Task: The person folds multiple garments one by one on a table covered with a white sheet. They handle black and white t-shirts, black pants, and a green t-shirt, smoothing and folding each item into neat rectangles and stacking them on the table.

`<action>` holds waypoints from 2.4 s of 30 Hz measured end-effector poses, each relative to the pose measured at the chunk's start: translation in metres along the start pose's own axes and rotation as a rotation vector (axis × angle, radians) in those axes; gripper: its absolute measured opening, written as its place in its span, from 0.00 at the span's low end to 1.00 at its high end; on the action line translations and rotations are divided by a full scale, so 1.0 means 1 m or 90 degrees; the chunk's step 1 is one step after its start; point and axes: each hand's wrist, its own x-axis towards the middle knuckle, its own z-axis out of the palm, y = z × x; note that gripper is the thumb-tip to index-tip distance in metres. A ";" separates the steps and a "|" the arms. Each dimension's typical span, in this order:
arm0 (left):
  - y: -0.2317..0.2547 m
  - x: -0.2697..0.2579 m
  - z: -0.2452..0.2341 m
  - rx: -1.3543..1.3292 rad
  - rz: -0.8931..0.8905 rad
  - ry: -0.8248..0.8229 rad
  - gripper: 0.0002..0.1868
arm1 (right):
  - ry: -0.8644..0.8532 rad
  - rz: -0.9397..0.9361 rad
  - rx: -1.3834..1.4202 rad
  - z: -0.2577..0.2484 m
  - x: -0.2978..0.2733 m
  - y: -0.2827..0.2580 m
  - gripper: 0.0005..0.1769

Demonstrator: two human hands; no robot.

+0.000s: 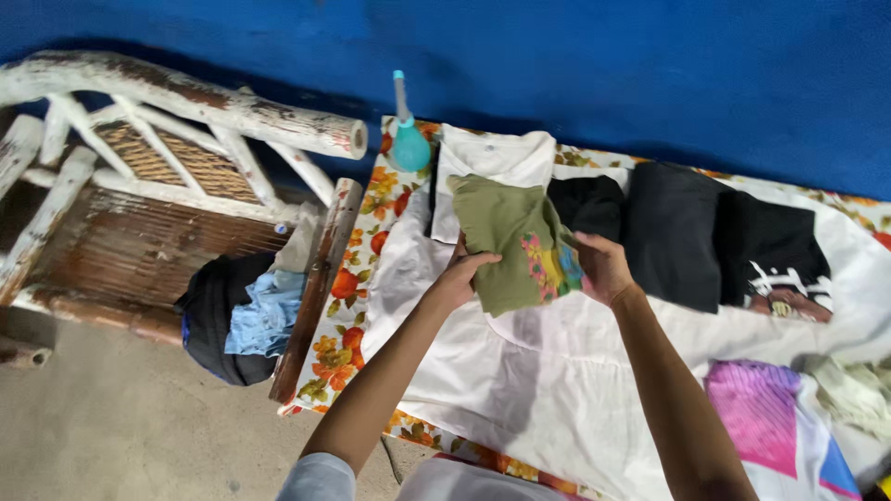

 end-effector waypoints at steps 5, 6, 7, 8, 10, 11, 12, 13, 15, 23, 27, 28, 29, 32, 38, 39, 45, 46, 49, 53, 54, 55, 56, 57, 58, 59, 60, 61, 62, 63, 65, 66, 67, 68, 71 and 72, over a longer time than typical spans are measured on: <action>-0.039 0.003 0.034 0.136 -0.059 -0.019 0.48 | 0.140 0.055 -0.228 -0.001 -0.047 -0.004 0.30; -0.049 0.004 0.041 0.151 -0.050 -0.030 0.47 | 0.139 0.046 -0.258 -0.002 -0.057 -0.002 0.30; -0.063 0.006 0.049 0.167 -0.043 -0.043 0.46 | 0.139 0.037 -0.289 -0.007 -0.069 0.001 0.30; -0.077 0.009 0.058 0.182 -0.035 -0.055 0.46 | 0.156 0.027 -0.284 -0.013 -0.079 0.002 0.30; -0.104 0.010 0.078 0.194 -0.046 -0.069 0.46 | 0.193 0.009 -0.276 -0.028 -0.107 0.003 0.29; -0.115 0.013 0.087 0.203 -0.050 -0.075 0.46 | 0.212 -0.009 -0.258 -0.039 -0.121 0.002 0.29; -0.126 0.015 0.097 0.200 -0.079 -0.093 0.45 | 0.232 -0.027 -0.241 -0.050 -0.133 0.002 0.29; -0.136 0.015 0.107 0.197 -0.108 -0.111 0.43 | 0.252 -0.044 -0.224 -0.060 -0.147 0.002 0.29; -0.157 0.015 0.130 0.178 -0.151 -0.149 0.41 | 0.283 -0.049 -0.199 -0.086 -0.174 -0.002 0.28; -0.231 0.037 0.224 0.306 -0.230 -0.219 0.47 | 0.385 -0.139 -0.166 -0.181 -0.266 -0.030 0.25; -0.271 0.057 0.265 0.337 -0.198 -0.253 0.50 | 0.450 -0.138 -0.249 -0.227 -0.292 -0.053 0.22; -0.280 0.064 0.274 0.341 -0.202 -0.247 0.51 | 0.464 -0.138 -0.276 -0.238 -0.295 -0.060 0.22; -0.287 0.072 0.284 0.345 -0.206 -0.241 0.52 | 0.472 -0.163 -0.293 -0.248 -0.296 -0.071 0.23; -0.300 0.105 0.323 0.384 -0.111 -0.239 0.57 | 0.496 -0.225 -0.334 -0.279 -0.301 -0.104 0.24; -0.286 0.157 0.398 0.206 -0.053 -0.332 0.56 | 0.458 -0.396 -0.323 -0.308 -0.296 -0.185 0.18; -0.283 0.162 0.406 0.211 -0.070 -0.316 0.55 | 0.473 -0.399 -0.343 -0.309 -0.294 -0.195 0.18; -0.279 0.188 0.430 0.162 -0.124 -0.270 0.52 | 0.459 -0.436 -0.370 -0.323 -0.273 -0.229 0.17; -0.284 0.193 0.430 0.146 -0.128 -0.275 0.52 | 0.463 -0.432 -0.369 -0.329 -0.270 -0.231 0.17; -0.308 0.218 0.438 0.121 -0.154 -0.281 0.51 | 0.482 -0.432 -0.406 -0.354 -0.267 -0.241 0.15; -0.356 0.252 0.466 0.106 -0.163 -0.342 0.52 | 0.546 -0.423 -0.381 -0.396 -0.287 -0.259 0.16; -0.369 0.255 0.477 0.150 -0.150 -0.335 0.51 | 0.547 -0.444 -0.384 -0.407 -0.296 -0.263 0.17; -0.379 0.258 0.488 0.195 -0.137 -0.330 0.51 | 0.548 -0.466 -0.386 -0.418 -0.302 -0.268 0.18; -0.385 0.258 0.496 0.240 -0.123 -0.326 0.51 | 0.588 -0.436 -0.450 -0.427 -0.306 -0.271 0.21; -0.386 0.255 0.499 0.471 0.041 -0.303 0.52 | 0.627 -0.404 -0.512 -0.436 -0.309 -0.276 0.25; -0.384 0.251 0.502 0.668 0.149 -0.275 0.52 | 0.664 -0.370 -0.575 -0.444 -0.311 -0.279 0.29; -0.382 0.240 0.496 0.859 0.229 -0.243 0.52 | 0.776 -0.321 -0.656 -0.449 -0.309 -0.275 0.35; -0.379 0.229 0.488 1.042 0.252 -0.246 0.53 | 0.884 -0.265 -0.736 -0.453 -0.303 -0.268 0.41; -0.375 0.216 0.477 1.185 0.238 -0.278 0.53 | 0.990 -0.199 -0.819 -0.456 -0.303 -0.260 0.47; -0.370 0.204 0.465 1.300 0.225 -0.314 0.53 | 0.915 -0.185 -1.007 -0.455 -0.292 -0.245 0.43; -0.366 0.199 0.457 1.373 0.226 -0.345 0.54 | 0.821 -0.176 -1.189 -0.456 -0.282 -0.238 0.40; -0.362 0.194 0.443 1.342 0.306 -0.343 0.52 | 0.680 -0.205 -1.205 -0.444 -0.259 -0.198 0.45; -0.360 0.199 0.438 1.372 0.374 -0.348 0.52 | 0.667 -0.168 -1.217 -0.443 -0.255 -0.184 0.41; -0.360 0.201 0.429 1.400 0.440 -0.352 0.53 | 0.650 -0.129 -1.227 -0.442 -0.251 -0.168 0.38; -0.363 0.202 0.422 1.426 0.506 -0.355 0.54 | 0.631 -0.091 -1.236 -0.444 -0.248 -0.155 0.35; -0.375 0.204 0.409 1.465 0.444 -0.338 0.56 | 0.771 -0.113 -1.214 -0.463 -0.250 -0.135 0.30; -0.378 0.204 0.406 1.443 0.466 -0.334 0.56 | 0.787 -0.119 -1.261 -0.467 -0.249 -0.126 0.29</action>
